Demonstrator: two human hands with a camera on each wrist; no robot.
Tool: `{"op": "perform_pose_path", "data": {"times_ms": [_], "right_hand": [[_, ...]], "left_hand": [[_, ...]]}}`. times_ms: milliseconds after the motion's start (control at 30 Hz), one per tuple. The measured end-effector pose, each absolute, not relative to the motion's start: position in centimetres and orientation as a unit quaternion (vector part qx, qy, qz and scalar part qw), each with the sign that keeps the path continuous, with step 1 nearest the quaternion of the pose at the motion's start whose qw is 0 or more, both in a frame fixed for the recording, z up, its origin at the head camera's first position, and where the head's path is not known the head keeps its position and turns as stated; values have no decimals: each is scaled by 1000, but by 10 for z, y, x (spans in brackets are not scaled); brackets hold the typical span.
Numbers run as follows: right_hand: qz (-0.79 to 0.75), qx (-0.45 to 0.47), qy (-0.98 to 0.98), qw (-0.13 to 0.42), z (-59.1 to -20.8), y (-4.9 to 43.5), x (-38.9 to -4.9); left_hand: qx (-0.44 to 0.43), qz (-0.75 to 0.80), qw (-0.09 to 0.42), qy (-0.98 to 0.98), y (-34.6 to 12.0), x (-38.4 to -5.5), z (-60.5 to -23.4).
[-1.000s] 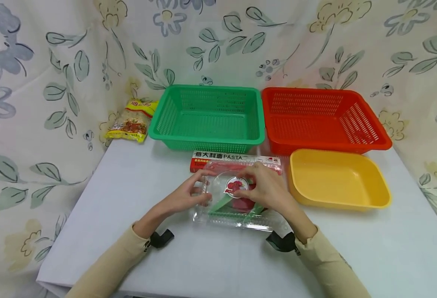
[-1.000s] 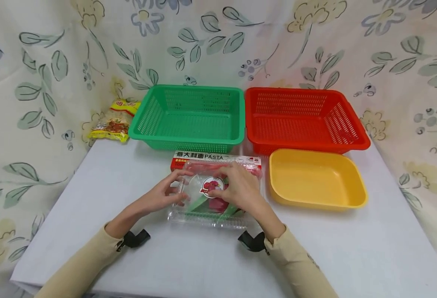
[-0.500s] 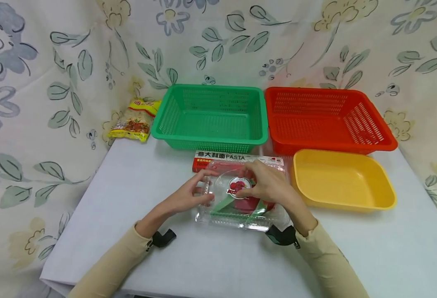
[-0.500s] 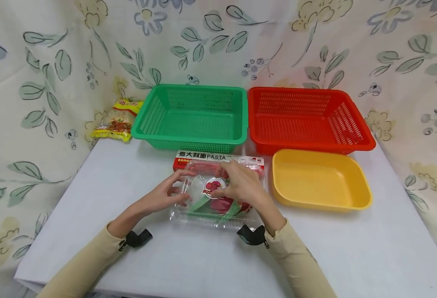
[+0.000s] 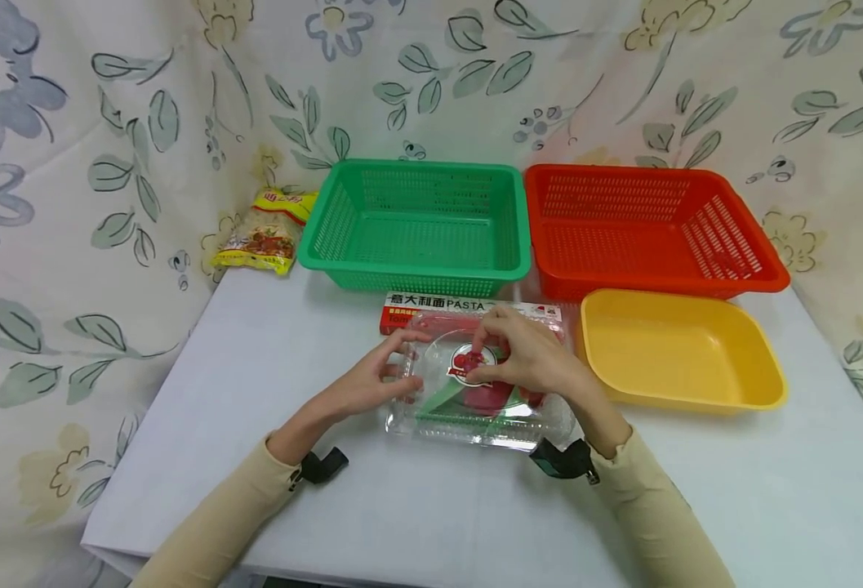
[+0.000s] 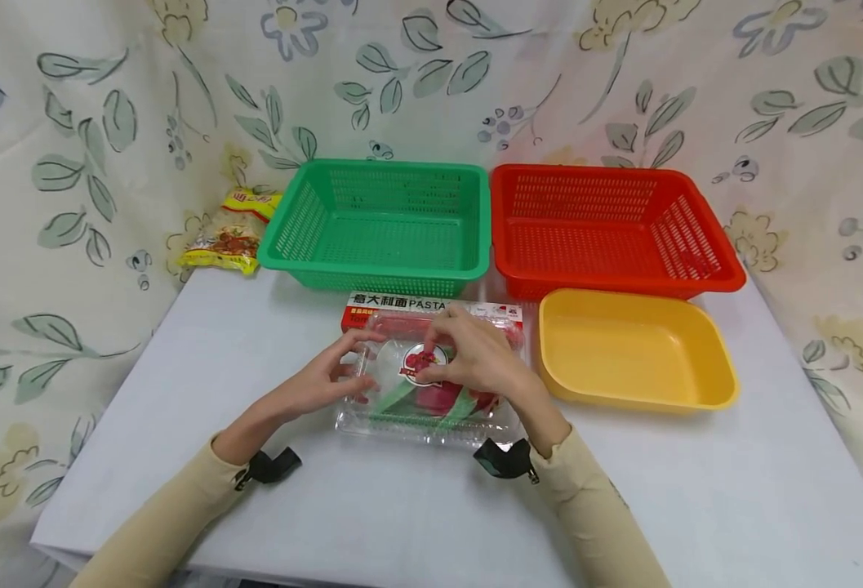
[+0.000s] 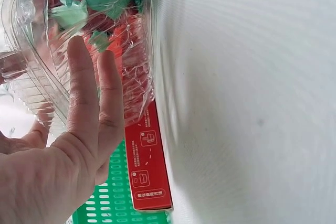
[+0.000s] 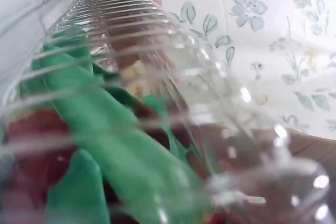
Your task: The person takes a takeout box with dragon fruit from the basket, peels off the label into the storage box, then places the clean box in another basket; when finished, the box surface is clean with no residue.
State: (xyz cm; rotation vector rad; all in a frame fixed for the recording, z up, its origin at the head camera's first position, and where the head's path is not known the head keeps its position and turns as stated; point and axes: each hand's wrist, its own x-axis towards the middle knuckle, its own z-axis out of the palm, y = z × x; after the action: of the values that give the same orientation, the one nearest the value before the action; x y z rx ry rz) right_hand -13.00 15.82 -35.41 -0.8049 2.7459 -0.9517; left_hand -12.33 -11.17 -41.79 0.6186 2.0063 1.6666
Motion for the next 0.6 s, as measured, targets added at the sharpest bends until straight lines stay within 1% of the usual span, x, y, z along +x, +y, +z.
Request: {"op": "perform_pose_path", "data": {"times_ms": [100,200,400,600], "right_hand": [[-325,-283,901,51,-356,158,-132],[-330,-285,898,52,-355,157,-132],[-331,-271,902,65,-353,156,-131],[-319,-252,912,57,-353,152,-130]], "left_hand": [[223,604,228,731,-112,-123,-417],[224,605,230,729,-113,-124,-417],[229,606,228,727,-112,-124,-416],[226,604,231,729,-113,-123,-416]]}}
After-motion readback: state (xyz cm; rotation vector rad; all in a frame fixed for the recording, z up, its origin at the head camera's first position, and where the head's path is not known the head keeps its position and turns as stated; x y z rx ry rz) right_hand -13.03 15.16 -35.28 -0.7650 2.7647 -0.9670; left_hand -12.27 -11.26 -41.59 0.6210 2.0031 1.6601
